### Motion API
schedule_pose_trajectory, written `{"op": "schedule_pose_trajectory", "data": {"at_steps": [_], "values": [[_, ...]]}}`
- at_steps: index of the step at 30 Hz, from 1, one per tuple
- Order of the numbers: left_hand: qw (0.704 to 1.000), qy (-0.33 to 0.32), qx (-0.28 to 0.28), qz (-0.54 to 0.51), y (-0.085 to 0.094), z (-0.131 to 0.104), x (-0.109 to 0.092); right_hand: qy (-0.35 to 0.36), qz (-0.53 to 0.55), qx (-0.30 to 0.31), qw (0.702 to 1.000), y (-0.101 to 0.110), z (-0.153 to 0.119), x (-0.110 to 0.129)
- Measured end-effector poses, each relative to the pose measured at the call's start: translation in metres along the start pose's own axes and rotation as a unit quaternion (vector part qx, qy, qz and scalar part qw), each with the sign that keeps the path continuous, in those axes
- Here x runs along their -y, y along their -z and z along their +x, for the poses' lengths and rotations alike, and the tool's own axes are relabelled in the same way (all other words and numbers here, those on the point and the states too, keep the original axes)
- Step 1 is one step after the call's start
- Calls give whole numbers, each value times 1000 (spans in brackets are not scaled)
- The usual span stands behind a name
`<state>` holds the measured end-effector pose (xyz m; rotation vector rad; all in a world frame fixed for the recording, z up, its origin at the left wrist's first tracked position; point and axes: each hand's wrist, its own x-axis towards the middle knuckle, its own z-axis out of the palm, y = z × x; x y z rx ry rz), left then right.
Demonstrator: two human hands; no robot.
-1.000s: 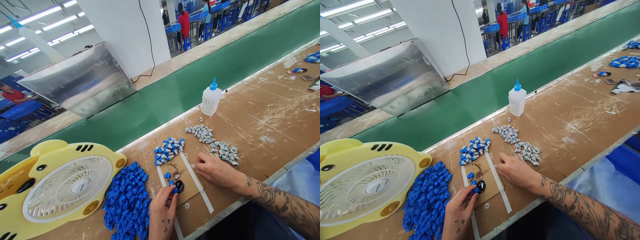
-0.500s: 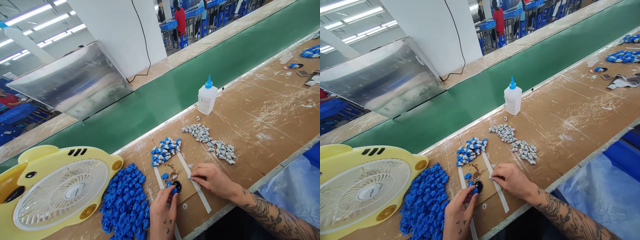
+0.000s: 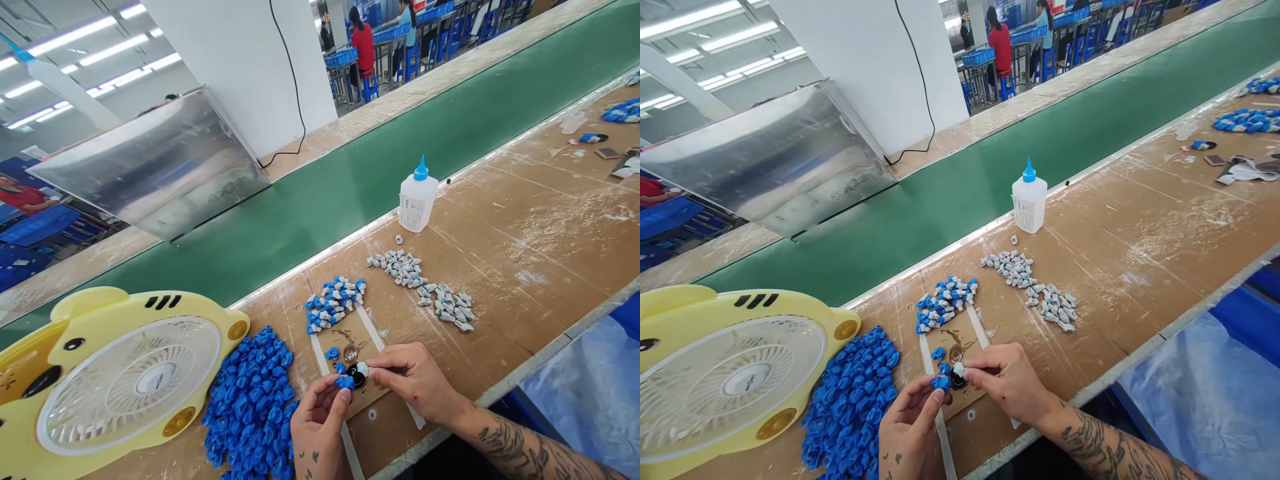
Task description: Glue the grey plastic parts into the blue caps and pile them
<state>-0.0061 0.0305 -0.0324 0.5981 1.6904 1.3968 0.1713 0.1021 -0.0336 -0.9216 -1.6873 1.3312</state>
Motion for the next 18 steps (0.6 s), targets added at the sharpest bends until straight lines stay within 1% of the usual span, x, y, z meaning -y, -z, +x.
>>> {"op": "schedule_pose_trajectory", "data": {"at_steps": [3, 7, 9, 11, 15, 18], "values": [[999, 34, 18, -33, -5, -1, -4, 11, 17, 2, 1000, -9, 0, 3], [998, 20, 3, -58, -16, -9, -13, 69, -18, 0, 997, -15, 1, 6], [998, 14, -1, -62, -18, -11, -17, 96, -41, 14, 994, -13, 4, 9], [998, 15, 16, -58, -17, -10, -18, 110, -50, 39, 992, -10, 7, 10], [997, 18, 59, -44, -11, 0, -11, 101, -53, 64, 991, -7, 14, 12], [999, -13, 49, -14, -7, 11, -5, 78, -66, 63, 993, -10, 22, 9]]}}
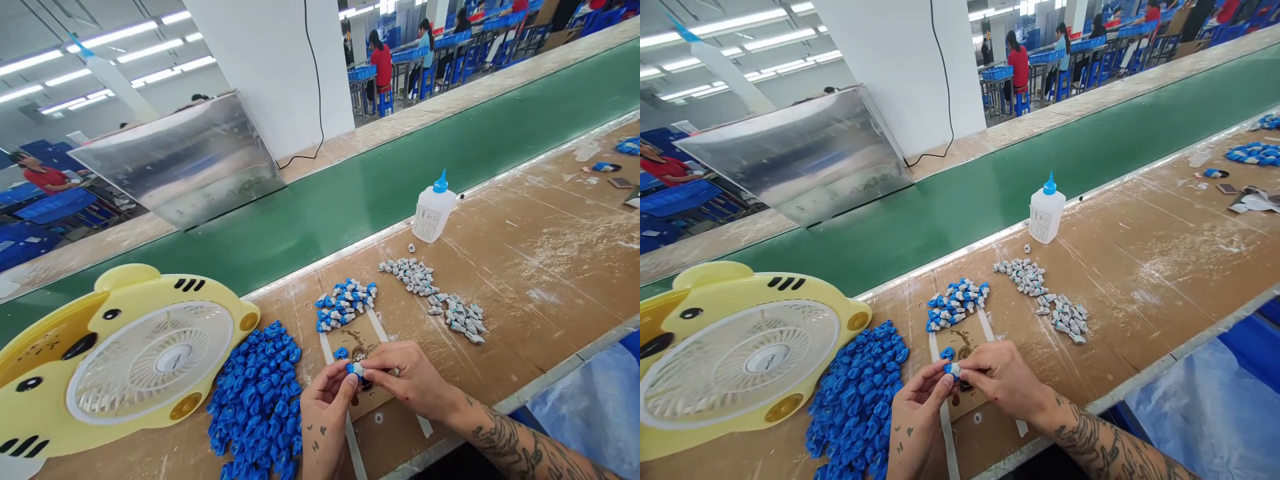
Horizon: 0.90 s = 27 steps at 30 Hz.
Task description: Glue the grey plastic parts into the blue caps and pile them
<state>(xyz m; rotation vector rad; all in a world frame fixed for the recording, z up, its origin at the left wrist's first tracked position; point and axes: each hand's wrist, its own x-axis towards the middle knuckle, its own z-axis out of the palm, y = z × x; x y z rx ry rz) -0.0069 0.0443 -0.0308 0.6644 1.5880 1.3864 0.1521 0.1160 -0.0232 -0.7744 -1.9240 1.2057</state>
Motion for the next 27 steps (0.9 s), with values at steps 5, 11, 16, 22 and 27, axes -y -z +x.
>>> {"op": "schedule_pose_trajectory", "data": {"at_steps": [5, 11, 16, 22, 27], "values": [[940, -218, -50, 256, 32, 23, -14, -28, -110, -20, 993, 13, 35, -15], [644, -266, 65, 714, 66, 53, -38, -8, -231, 14, 973, 30, 83, -32], [584, -224, 95, 774, 57, 64, -40, 11, -277, 28, 960, 23, 88, -41], [577, -226, 109, 777, 54, 70, -47, 4, -334, 29, 942, 58, 69, -39], [600, -313, 126, 725, 76, 75, -44, -12, -410, 53, 910, 121, 36, -27]]}}
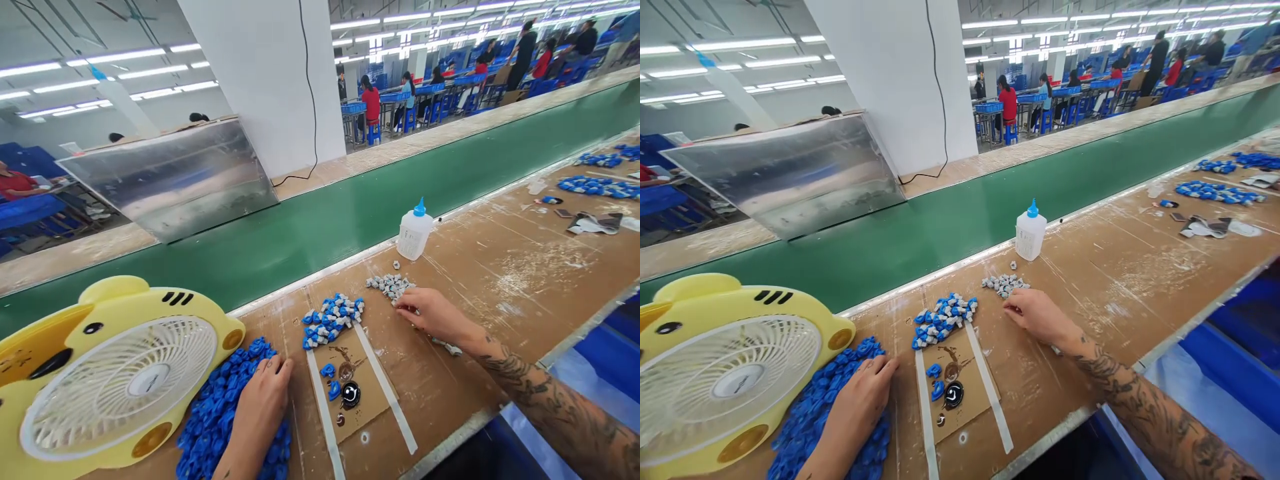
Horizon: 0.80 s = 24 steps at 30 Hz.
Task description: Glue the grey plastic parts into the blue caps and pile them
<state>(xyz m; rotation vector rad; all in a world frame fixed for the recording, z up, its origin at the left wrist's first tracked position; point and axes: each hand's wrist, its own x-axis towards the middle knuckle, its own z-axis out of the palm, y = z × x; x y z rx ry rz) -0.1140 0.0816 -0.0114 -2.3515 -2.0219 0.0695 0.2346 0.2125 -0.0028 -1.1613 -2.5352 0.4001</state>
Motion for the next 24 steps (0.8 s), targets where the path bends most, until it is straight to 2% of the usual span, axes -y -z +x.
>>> {"op": "schedule_pose_trajectory", "data": {"at_steps": [2, 5, 6, 10, 12, 15, 19, 24], "values": [[998, -15, -49, -40, -9, -2, 5, 12, -35, 35, 999, 11, -13, -9], [992, 7, -97, -75, -17, 0, 2, 33, -74, 82, 993, 11, -23, -12], [993, 17, -91, -78, -17, 1, -2, 38, -81, 91, 992, 9, -24, -11], [993, 45, 14, -108, -2, 2, -15, 63, -87, 103, 989, -5, -23, -4], [991, 52, 41, -118, 5, 2, -15, 71, -69, 93, 991, -9, -22, -2], [991, 48, 50, -117, 11, -1, -11, 68, 9, 75, 995, -13, -24, 3], [991, 14, 60, -123, 14, -5, -7, 55, 138, 73, 986, -19, -32, 19], [989, -20, 75, -124, 20, -4, -8, 30, 214, 79, 973, -30, -38, 37]]}}
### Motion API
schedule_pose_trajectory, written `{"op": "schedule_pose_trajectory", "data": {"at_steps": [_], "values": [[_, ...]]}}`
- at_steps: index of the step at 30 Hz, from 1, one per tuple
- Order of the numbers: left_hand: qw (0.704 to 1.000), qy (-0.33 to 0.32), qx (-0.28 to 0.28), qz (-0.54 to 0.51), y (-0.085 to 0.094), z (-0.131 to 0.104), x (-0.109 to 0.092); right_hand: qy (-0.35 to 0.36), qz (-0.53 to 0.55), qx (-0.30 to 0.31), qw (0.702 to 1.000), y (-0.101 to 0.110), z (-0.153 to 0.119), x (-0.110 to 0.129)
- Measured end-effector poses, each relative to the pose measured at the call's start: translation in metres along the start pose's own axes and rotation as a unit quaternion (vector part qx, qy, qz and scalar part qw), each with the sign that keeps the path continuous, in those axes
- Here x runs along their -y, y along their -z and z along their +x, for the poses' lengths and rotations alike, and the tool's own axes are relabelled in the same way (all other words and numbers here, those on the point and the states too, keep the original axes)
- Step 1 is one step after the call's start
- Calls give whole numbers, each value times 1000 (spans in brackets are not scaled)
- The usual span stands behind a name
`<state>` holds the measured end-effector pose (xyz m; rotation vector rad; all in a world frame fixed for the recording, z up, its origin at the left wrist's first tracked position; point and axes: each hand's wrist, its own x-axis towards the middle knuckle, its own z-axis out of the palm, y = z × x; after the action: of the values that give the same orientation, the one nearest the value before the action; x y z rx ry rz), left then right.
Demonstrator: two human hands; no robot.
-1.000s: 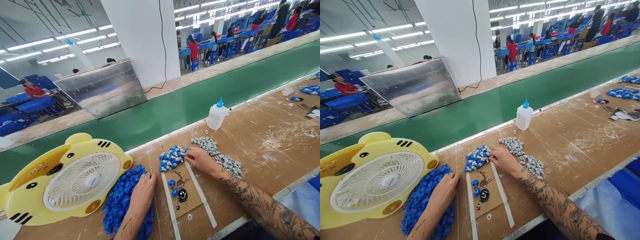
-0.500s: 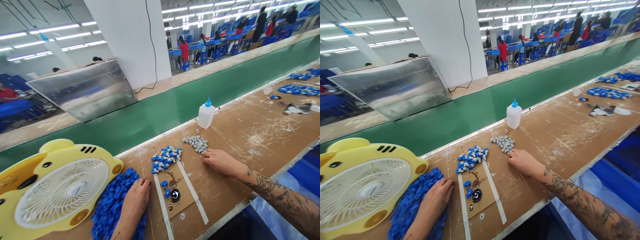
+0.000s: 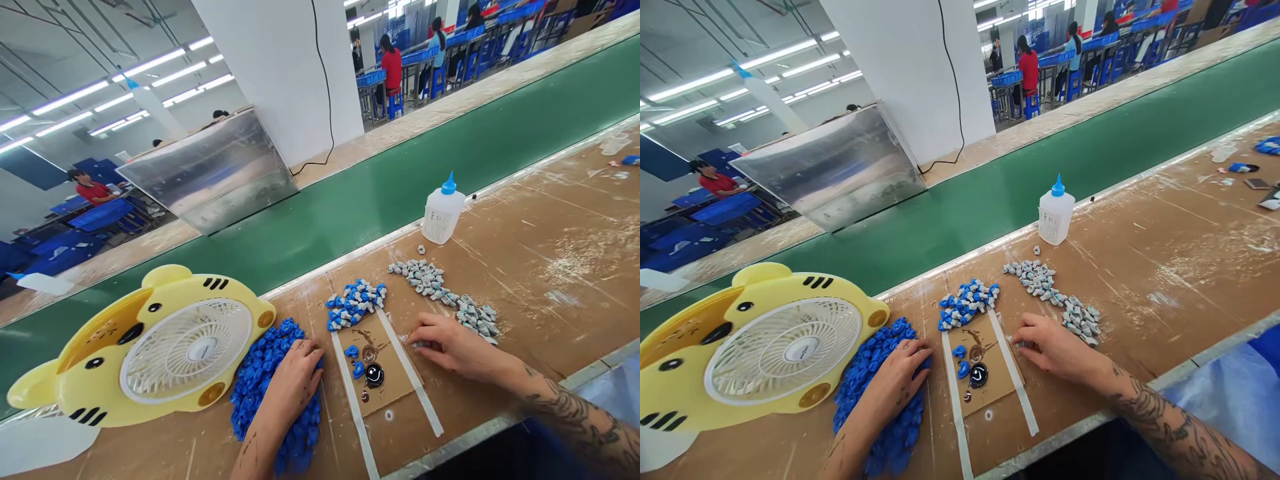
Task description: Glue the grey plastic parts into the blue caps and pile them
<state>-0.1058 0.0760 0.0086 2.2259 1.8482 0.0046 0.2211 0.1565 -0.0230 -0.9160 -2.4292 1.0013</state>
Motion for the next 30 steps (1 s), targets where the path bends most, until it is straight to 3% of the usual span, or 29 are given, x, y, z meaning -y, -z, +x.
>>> {"op": "schedule_pose_trajectory", "data": {"at_steps": [5, 8, 10, 13, 16, 18, 23, 30], "values": [[1000, 5, 5, -22, 7, 6, -2, -12, 52, -27, 998, -6, 1, 4], [986, 18, -50, -159, 6, 7, -9, -30, 126, -43, 991, -9, 2, 9], [946, 55, -108, -300, 2, 5, -19, -45, 192, -49, 979, -15, 2, 13], [860, 138, -167, -462, -10, -3, -40, -93, 313, -57, 944, -30, 3, 17], [805, 178, -215, -523, -28, -11, -62, -142, 400, -60, 904, -43, 4, 18], [780, 191, -232, -548, -40, -13, -74, -148, 421, -57, 893, -47, 4, 19], [710, 258, -198, -625, -59, -15, -86, -136, 452, -67, 879, -48, 3, 19], [707, 287, -152, -628, -58, -19, -82, -148, 507, -64, 847, -50, 2, 13]]}}
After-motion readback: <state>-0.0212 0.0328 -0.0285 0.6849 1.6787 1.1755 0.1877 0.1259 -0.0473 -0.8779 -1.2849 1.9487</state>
